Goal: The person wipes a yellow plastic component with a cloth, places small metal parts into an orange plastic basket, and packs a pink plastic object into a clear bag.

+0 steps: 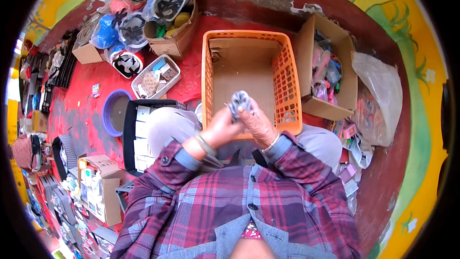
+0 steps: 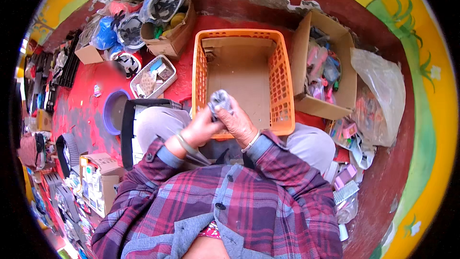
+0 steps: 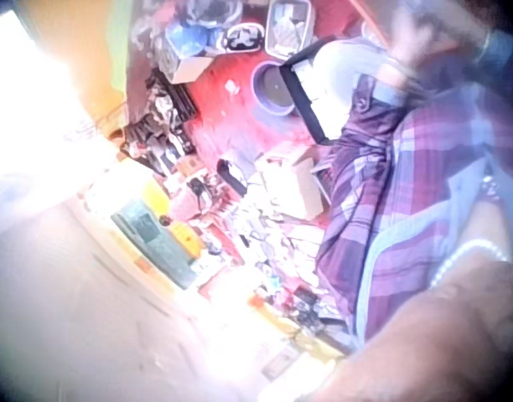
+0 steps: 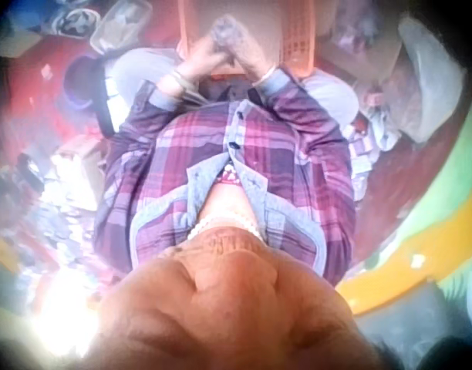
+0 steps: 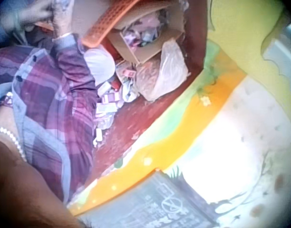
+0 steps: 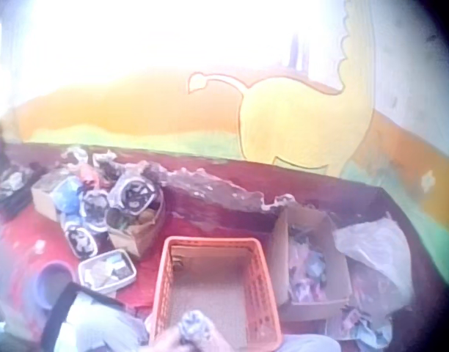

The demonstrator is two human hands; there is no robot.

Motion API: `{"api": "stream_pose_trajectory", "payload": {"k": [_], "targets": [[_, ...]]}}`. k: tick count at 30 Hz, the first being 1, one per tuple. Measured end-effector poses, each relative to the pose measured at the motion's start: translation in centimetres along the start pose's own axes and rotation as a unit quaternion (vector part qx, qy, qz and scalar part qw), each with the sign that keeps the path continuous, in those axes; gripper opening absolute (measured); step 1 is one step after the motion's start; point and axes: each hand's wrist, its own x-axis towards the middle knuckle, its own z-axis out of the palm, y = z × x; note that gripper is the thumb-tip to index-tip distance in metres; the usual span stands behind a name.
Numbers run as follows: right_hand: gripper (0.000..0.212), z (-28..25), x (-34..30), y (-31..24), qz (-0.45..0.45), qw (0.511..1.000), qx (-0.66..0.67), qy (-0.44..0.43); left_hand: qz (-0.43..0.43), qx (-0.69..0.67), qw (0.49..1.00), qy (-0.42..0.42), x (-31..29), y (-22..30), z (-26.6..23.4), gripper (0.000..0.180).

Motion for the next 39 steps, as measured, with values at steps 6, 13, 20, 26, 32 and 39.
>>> {"api": "stream_pose_trajectory", "payload": {"k": [6, 13, 20, 26, 32, 39], "targets": [[0.052, -3.6, -0.1, 1.3, 0.175, 0.979, 0.094, 0.049, 0.087, 0.234, 0.962, 0.109, 0.5, -2.4, 2.5, 0.035], [0.042, -8.5, -2.9, 9.3, 0.005, 0.692, -0.719, -0.066, 0.063, -0.373, 0.865, 0.33, 3.1, -0.5, -5.2, 0.024], [0.017, -10.0, -0.1, 10.0, -0.041, 0.624, -0.777, -0.069, 0.177, -0.44, 0.777, 0.414, 1.6, -0.2, -9.4, 0.025], [0.017, -8.2, 8.6, -4.5, -0.082, 0.612, -0.787, -0.001, 0.295, -0.383, 0.728, 0.487, -0.9, -0.2, -14.5, 0.03], [0.034, -4.8, 18.6, -16.7, 0.007, 0.842, -0.537, 0.048, 0.184, -0.471, 0.681, 0.53, -0.7, -3.9, -16.7, 0.041], [0.039, -7.5, 16.1, -23.4, -0.03, 0.924, -0.32, 0.207, 0.073, -0.427, 0.829, 0.352, -1.1, -4.3, -15.8, 0.057]]}}
